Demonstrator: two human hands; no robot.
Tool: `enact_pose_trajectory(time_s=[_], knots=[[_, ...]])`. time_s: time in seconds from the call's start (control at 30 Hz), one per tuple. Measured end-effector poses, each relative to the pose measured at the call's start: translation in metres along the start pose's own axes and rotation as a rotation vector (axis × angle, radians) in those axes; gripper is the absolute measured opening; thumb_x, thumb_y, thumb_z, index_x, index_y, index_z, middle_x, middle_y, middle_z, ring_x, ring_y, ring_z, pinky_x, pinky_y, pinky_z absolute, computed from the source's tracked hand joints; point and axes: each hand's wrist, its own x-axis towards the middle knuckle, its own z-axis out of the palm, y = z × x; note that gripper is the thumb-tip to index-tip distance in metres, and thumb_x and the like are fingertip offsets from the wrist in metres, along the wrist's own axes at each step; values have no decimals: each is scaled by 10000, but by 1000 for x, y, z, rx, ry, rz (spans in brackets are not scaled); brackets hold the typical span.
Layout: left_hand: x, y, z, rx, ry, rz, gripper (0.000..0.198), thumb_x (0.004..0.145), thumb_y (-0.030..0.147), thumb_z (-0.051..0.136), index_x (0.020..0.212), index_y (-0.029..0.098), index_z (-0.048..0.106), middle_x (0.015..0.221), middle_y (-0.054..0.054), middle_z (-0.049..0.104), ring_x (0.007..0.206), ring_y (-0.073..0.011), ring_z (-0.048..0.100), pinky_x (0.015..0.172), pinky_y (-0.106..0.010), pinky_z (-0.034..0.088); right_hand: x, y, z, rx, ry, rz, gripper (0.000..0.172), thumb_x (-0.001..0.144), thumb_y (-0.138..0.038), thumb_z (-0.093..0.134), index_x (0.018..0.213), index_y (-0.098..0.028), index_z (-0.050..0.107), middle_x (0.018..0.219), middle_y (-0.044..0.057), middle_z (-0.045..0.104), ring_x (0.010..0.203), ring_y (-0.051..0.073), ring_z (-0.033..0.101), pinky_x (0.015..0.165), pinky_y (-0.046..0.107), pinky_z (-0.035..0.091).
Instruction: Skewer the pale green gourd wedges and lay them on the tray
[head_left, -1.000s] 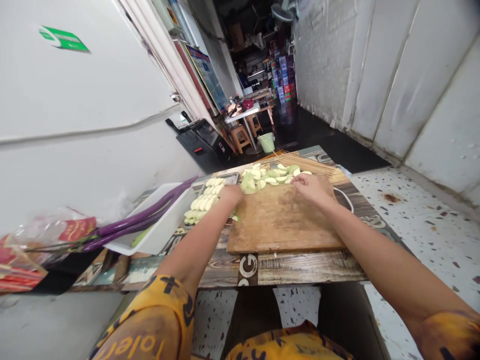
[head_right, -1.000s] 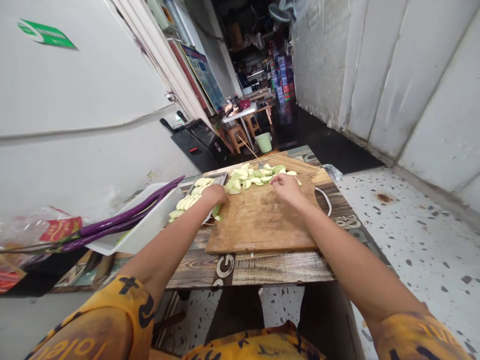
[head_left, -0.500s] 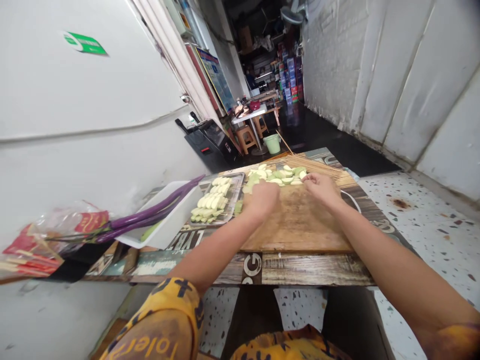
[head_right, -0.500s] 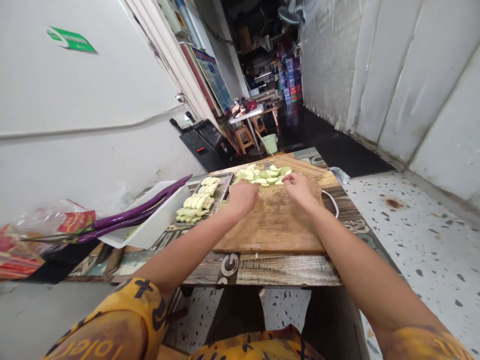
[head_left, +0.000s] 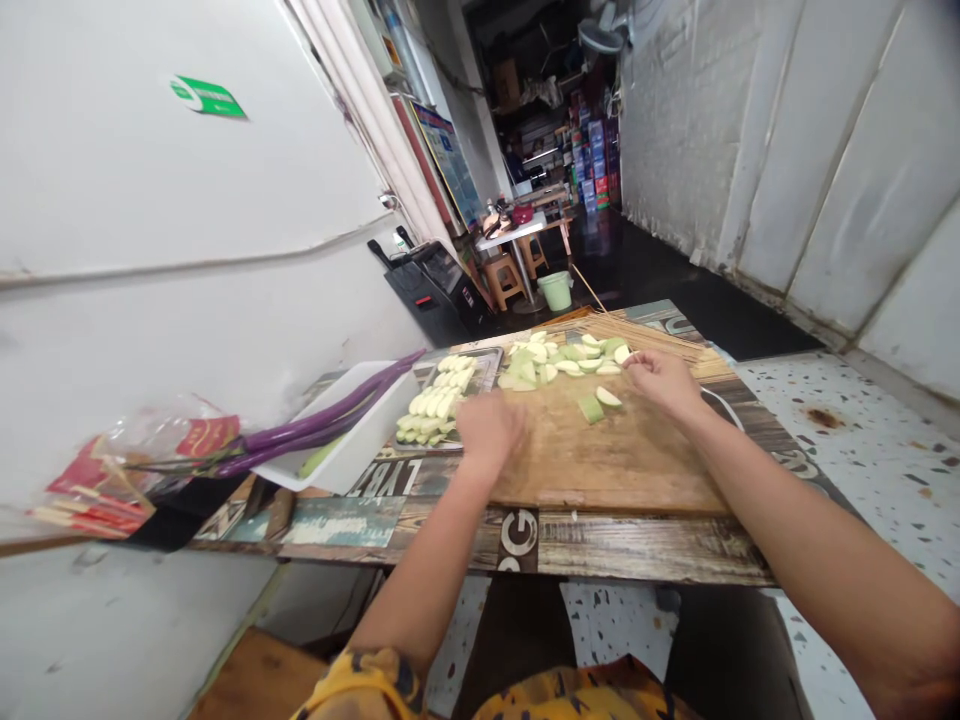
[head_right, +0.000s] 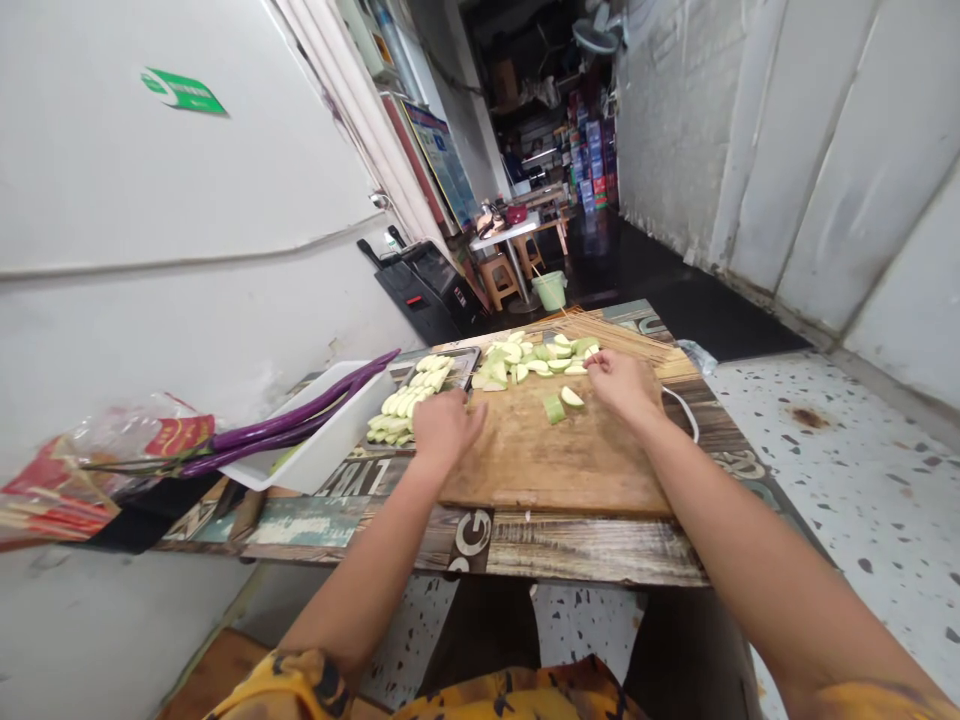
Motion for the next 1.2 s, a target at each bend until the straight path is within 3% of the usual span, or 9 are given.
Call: enact_pose_trajectory(time_s=[0.07, 0.17, 0.4, 0.63, 0.77, 0.97, 1.13, 1.2], knots=[[6, -21, 9, 79, -76, -82, 457, 764, 502, 418, 873, 110, 625, 828, -166, 639, 868, -308, 577, 777, -419, 358, -2, -5, 0, -2, 19, 37, 170, 687, -245, 492, 746, -167, 632, 545, 3, 563, 485, 110, 446, 463, 213, 303], [13, -34, 22, 93, -178, -133, 461, 755, 505, 415, 879, 119, 634, 882, -169, 645, 882, -297, 589, 813, -436, 342, -3, -8, -1, 9, 24, 62, 170, 686, -233, 496, 746, -162, 638, 558, 6, 572, 490, 109, 455, 469, 213, 311], [17, -30, 37, 97, -196, -142, 468, 761, 502, 404, 912, 120, 629, 909, -162, 648, 894, -287, 593, 799, -404, 386, -4, -8, -1, -5, -1, 68, 171, 696, -261, 500, 748, -167, 633, 548, -3, 561, 467, 100, 428, 458, 213, 294], [20, -23, 43, 55, -205, -101, 383, 801, 332, 397, 916, 50, 628, 920, -212, 629, 880, -268, 602, 722, -320, 440, -6, -13, -3, -116, -2, 64, 164, 696, -232, 501, 760, -183, 644, 531, -11, 545, 463, 96, 421, 464, 208, 301], [19, -21, 41, 45, -182, -125, 327, 778, 270, 415, 885, 57, 639, 880, -195, 642, 850, -263, 611, 701, -319, 448, -9, -16, -4, -175, 1, 51, 164, 707, -249, 504, 762, -197, 649, 548, -9, 558, 491, 105, 447, 477, 206, 312], [14, -16, 24, 62, -139, -86, 369, 777, 347, 423, 881, 67, 640, 869, -195, 639, 850, -289, 606, 689, -345, 450, -9, -17, -5, -187, 0, 49, 166, 713, -262, 510, 763, -194, 653, 576, -5, 579, 503, 108, 461, 475, 204, 310], [5, 9, 5, -17, -173, 37, 419, 777, 440, 435, 853, 85, 646, 860, -177, 640, 845, -275, 606, 704, -327, 440, -7, -14, -5, -191, -13, 51, 175, 699, -232, 507, 778, -189, 656, 544, -16, 553, 482, 101, 443, 480, 206, 312], [-3, 23, 4, -160, -192, 159, 444, 775, 493, 439, 892, 117, 643, 840, -139, 650, 824, -242, 608, 702, -297, 435, -6, -14, -5, -192, -13, 47, 180, 698, -234, 506, 782, -185, 657, 529, -18, 541, 475, 100, 436, 480, 207, 311]])
